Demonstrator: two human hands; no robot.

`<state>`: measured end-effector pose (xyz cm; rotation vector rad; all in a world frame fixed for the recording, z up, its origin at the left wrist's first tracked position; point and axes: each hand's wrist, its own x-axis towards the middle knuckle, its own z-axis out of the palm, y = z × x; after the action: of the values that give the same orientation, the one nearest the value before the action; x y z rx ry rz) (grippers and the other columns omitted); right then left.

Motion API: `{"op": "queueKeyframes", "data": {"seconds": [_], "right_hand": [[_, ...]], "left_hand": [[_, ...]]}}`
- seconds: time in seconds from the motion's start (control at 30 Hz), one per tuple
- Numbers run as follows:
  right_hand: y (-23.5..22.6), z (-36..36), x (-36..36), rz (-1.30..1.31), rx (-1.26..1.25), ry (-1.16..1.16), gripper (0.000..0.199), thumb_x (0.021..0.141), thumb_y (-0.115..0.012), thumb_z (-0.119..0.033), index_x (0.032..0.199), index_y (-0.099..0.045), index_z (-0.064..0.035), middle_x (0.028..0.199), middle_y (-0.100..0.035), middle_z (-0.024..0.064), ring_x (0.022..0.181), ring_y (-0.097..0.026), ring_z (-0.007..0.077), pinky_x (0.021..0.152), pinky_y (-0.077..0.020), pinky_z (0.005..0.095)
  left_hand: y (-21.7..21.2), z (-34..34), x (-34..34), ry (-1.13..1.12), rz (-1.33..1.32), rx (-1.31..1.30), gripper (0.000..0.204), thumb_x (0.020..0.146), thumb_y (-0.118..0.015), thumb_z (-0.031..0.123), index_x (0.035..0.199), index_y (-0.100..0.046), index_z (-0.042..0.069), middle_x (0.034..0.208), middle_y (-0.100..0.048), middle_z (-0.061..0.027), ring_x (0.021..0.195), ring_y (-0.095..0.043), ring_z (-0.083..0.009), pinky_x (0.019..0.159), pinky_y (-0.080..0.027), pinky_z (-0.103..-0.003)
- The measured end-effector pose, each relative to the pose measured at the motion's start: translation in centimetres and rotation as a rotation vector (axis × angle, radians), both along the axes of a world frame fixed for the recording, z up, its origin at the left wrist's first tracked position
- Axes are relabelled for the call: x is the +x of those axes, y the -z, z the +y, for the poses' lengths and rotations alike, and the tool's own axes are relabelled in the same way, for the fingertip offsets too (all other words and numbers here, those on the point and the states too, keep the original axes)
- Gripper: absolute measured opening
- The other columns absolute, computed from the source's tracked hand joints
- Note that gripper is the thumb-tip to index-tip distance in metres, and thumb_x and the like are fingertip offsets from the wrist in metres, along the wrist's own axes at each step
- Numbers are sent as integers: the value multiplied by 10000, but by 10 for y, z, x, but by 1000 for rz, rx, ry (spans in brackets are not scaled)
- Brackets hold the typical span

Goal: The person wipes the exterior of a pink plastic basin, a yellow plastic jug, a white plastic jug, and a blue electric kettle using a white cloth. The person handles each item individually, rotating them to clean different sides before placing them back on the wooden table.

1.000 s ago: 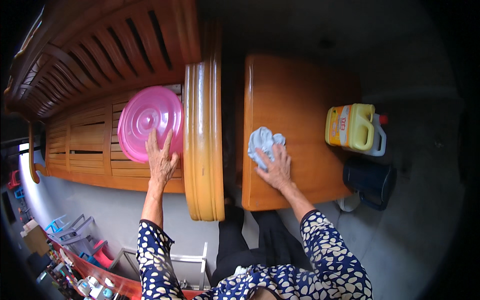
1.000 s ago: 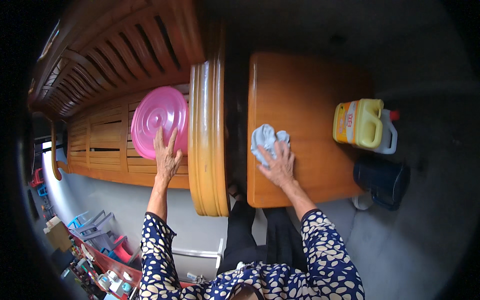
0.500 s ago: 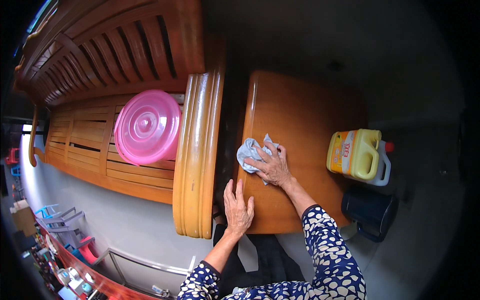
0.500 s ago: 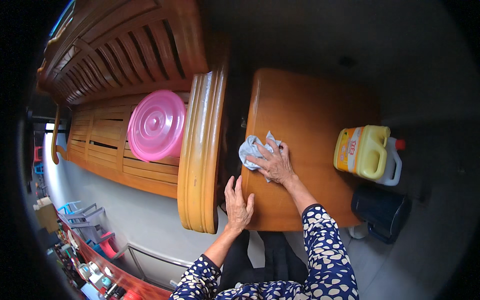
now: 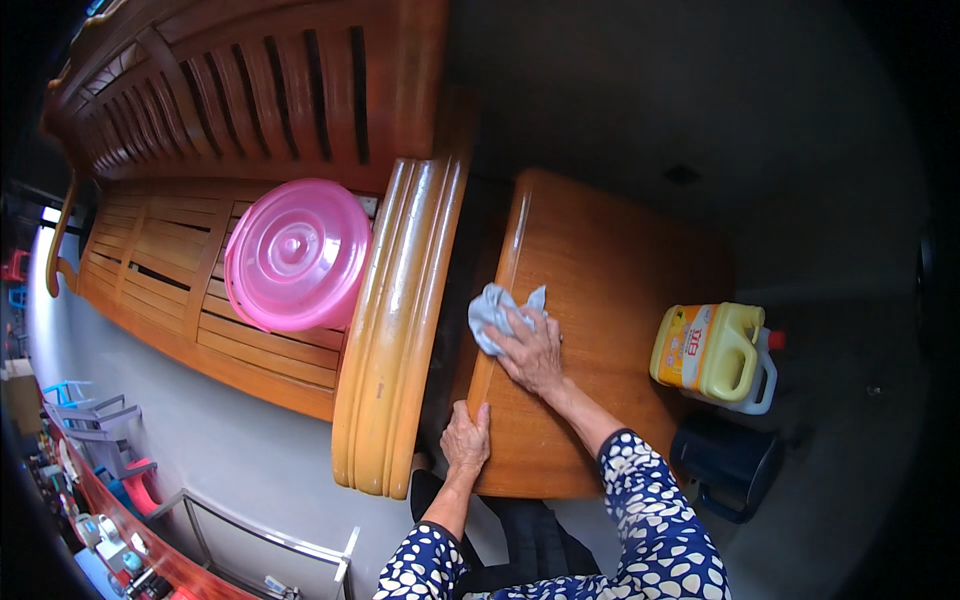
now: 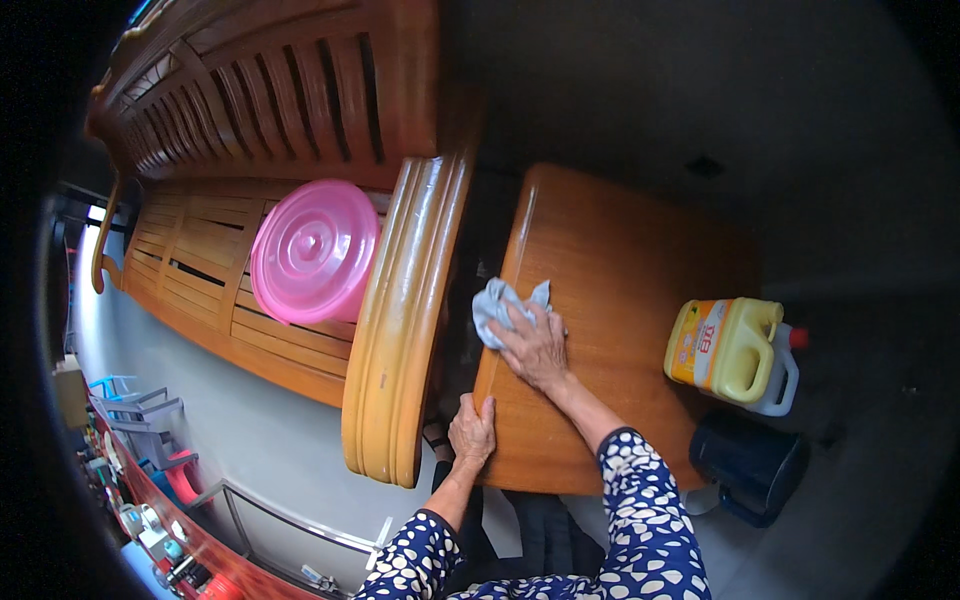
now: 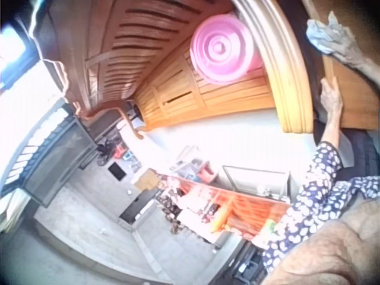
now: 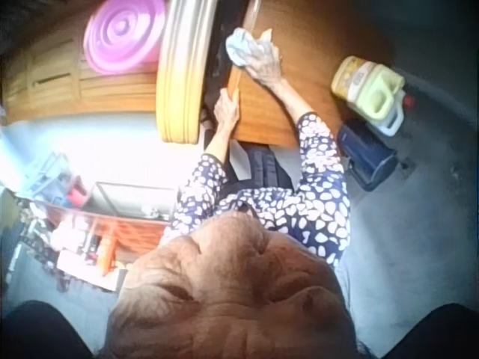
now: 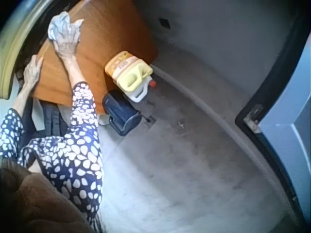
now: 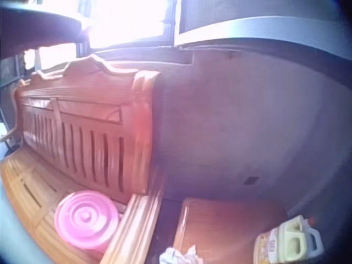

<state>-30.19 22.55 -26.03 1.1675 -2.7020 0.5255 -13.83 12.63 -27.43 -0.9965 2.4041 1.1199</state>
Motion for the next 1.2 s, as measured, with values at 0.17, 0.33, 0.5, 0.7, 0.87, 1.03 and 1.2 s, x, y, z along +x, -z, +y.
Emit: {"op": "queueKeyframes", "data": {"seconds": [0.17, 0.33, 0.5, 0.7, 0.87, 1.03, 1.2], "right_hand": [[4, 13, -54, 49, 140, -161, 544, 658, -792, -276, 1180, -648, -323, 1312, -522, 23, 1102, -454, 282, 853, -389, 404], [4, -12, -131, -48, 158, 159, 449, 809, -680, -209, 1237, -601, -319, 1370, -462, 87, 1195, -430, 348, 923, -384, 474], [3, -20, -185, -51, 190, 507, 483, 866, -615, -226, 1328, -513, -321, 1395, -404, 97, 1221, -381, 364, 929, -370, 515], [15, -15, -145, 19, 205, 575, 602, 791, -685, -179, 1354, -495, -280, 1406, -394, 104, 1190, -384, 357, 922, -364, 513], [2, -14, -69, 7, 149, 413, 623, 728, -717, -145, 1317, -552, -262, 1368, -433, 115, 1141, -420, 349, 889, -370, 455], [4, -11, -2, -2, 101, 387, 638, 697, -732, -144, 1301, -571, -273, 1358, -457, 103, 1104, -435, 308, 859, -366, 425], [10, -2, 25, 37, 90, 354, 604, 686, -770, -222, 1258, -594, -303, 1399, -434, 41, 1147, -413, 264, 879, -361, 407]], "left_hand": [[-1, 2, 1, 5, -3, 12, 455, 932, -486, 486, 1080, -490, 56, 984, -654, -240, 857, -613, -467, 735, -480, -549], [2, 2, 4, 6, 4, 17, 443, 928, -502, 469, 1088, -489, 56, 983, -652, -240, 848, -612, -468, 724, -483, -544], [6, 1, 5, 21, 13, 31, 442, 923, -521, 455, 1096, -479, 51, 970, -648, -252, 839, -616, -465, 711, -491, -539], [4, -1, 3, 19, 22, 85, 435, 930, -514, 440, 1095, -477, 40, 991, -645, -258, 876, -608, -467, 751, -483, -531], [4, -4, 3, 16, 24, 142, 437, 936, -509, 436, 1094, -483, 30, 1003, -637, -268, 897, -598, -472, 766, -471, -531], [12, -5, 5, 9, 41, 172, 440, 944, -499, 444, 1071, -503, 22, 989, -632, -268, 904, -591, -469, 767, -461, -527], [14, -7, 6, -56, 82, 205, 422, 949, -504, 438, 1040, -539, 27, 912, -643, -244, 862, -607, -447, 748, -468, -502]]}}
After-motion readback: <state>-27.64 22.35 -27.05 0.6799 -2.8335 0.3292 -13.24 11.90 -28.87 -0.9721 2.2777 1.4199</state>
